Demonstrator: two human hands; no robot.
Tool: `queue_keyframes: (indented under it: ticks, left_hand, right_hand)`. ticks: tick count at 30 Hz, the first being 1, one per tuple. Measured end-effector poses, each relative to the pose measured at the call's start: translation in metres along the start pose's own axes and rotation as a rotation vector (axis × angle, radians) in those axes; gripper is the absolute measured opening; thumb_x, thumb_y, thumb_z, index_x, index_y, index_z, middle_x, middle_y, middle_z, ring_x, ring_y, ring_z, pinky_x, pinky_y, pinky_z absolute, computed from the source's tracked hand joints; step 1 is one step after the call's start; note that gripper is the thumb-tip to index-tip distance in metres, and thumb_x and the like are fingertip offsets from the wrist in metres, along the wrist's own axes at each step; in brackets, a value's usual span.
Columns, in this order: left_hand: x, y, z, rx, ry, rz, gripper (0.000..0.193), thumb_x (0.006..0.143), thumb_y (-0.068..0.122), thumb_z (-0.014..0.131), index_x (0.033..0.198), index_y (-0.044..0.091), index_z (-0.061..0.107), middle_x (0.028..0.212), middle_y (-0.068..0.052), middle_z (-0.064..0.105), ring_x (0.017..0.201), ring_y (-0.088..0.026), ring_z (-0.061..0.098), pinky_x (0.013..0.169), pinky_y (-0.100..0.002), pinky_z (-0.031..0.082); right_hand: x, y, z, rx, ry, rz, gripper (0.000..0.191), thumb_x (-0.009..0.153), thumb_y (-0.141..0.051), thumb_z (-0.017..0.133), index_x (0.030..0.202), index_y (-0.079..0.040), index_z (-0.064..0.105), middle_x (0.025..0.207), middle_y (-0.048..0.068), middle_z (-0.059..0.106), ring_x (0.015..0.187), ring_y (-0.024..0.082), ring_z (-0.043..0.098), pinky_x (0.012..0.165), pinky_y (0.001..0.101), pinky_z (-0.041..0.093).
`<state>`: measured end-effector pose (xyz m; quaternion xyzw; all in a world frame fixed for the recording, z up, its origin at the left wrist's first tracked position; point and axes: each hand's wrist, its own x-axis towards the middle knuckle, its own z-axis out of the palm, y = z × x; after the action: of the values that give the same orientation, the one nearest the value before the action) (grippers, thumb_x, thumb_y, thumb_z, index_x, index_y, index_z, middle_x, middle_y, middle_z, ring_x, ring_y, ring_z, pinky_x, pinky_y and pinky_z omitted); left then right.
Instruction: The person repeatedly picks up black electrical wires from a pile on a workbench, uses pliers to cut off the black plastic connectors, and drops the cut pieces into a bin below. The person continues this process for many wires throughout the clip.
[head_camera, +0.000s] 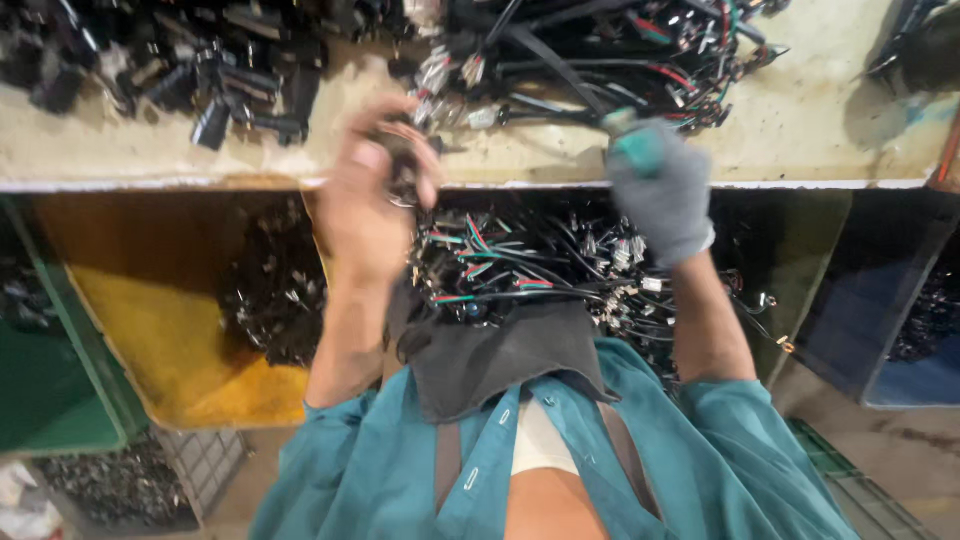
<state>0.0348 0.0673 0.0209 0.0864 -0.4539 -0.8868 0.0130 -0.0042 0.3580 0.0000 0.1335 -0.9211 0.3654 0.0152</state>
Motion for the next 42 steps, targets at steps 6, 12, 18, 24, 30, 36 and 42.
queue_keyframes:
  ticks: [6, 12, 18, 24, 30, 36, 42]
  left_hand:
    - [-0.042, -0.024, 0.025, 0.245, -0.258, -0.426, 0.034, 0.100, 0.018, 0.067, 0.131, 0.006, 0.071, 0.085, -0.001, 0.067, 0.070, -0.005, 0.054, 0.063, -0.020, 0.041]
    - [-0.041, -0.038, 0.022, 0.712, -0.324, 0.010, 0.033, 0.100, 0.020, 0.069, 0.128, 0.003, 0.066, 0.116, -0.010, 0.075, 0.107, -0.018, 0.074, 0.097, -0.030, 0.056]
    - [-0.045, -0.043, 0.017, 0.620, -0.372, -0.009, 0.035, 0.102, 0.026, 0.067, 0.129, 0.003, 0.066, 0.123, -0.012, 0.075, 0.114, -0.021, 0.072, 0.102, -0.033, 0.054]
    - [-0.051, -0.047, 0.029, 0.628, -0.424, 0.009, 0.039, 0.101, 0.026, 0.071, 0.135, 0.007, 0.064, 0.120, -0.012, 0.075, 0.109, -0.025, 0.075, 0.100, -0.034, 0.057]
    - [-0.048, -0.025, 0.037, 1.799, -1.018, 0.049, 0.078, 0.097, 0.009, 0.065, 0.168, 0.028, 0.040, 0.098, -0.012, 0.071, 0.080, -0.026, 0.072, 0.072, -0.041, 0.055]
    - [-0.034, 0.012, 0.010, 1.730, -1.115, -0.244, 0.054, 0.098, 0.045, 0.062, 0.144, 0.018, 0.058, 0.087, -0.013, 0.074, 0.080, -0.034, 0.071, 0.070, -0.047, 0.052]
    - [0.079, 0.026, -0.033, 2.087, -0.037, 0.935, 0.041, 0.094, 0.003, 0.063, 0.134, 0.013, 0.067, 0.125, -0.016, 0.065, 0.124, -0.032, 0.055, 0.104, -0.052, 0.045]
  right_hand:
    - [-0.018, -0.058, -0.015, 0.325, -0.034, -0.105, 0.018, 0.093, -0.010, 0.080, 0.097, -0.007, 0.062, 0.087, 0.010, 0.071, 0.076, 0.020, 0.071, 0.069, 0.0332, 0.057]
    - [-0.007, -0.064, -0.006, 0.512, -0.295, -0.154, 0.011, 0.091, -0.006, 0.079, 0.093, -0.007, 0.068, 0.086, 0.009, 0.071, 0.076, 0.018, 0.072, 0.069, 0.0319, 0.058]
    - [-0.042, -0.062, 0.019, 1.458, 0.195, 0.029, 0.034, 0.101, -0.015, 0.065, 0.070, -0.010, 0.052, 0.065, 0.003, 0.051, 0.056, 0.012, 0.050, 0.055, 0.0261, 0.045]
    - [-0.029, -0.073, 0.021, 1.774, 0.191, 0.260, 0.027, 0.100, -0.015, 0.068, 0.079, -0.008, 0.053, 0.071, 0.004, 0.053, 0.061, 0.016, 0.053, 0.057, 0.0286, 0.045]
    - [0.030, -0.018, -0.025, -0.041, 0.338, -0.197, 0.016, 0.099, -0.012, 0.072, 0.094, -0.005, 0.059, 0.084, 0.008, 0.061, 0.071, 0.024, 0.062, 0.061, 0.0339, 0.048]
    - [0.069, -0.004, -0.047, -0.509, 0.287, -0.369, 0.015, 0.095, -0.007, 0.074, 0.105, -0.003, 0.064, 0.093, 0.011, 0.067, 0.077, 0.030, 0.068, 0.064, 0.0385, 0.049]
    - [0.010, -0.037, 0.002, -0.375, 0.132, -0.064, 0.023, 0.095, -0.017, 0.082, 0.105, -0.006, 0.065, 0.093, 0.014, 0.066, 0.079, 0.035, 0.068, 0.065, 0.0442, 0.053]
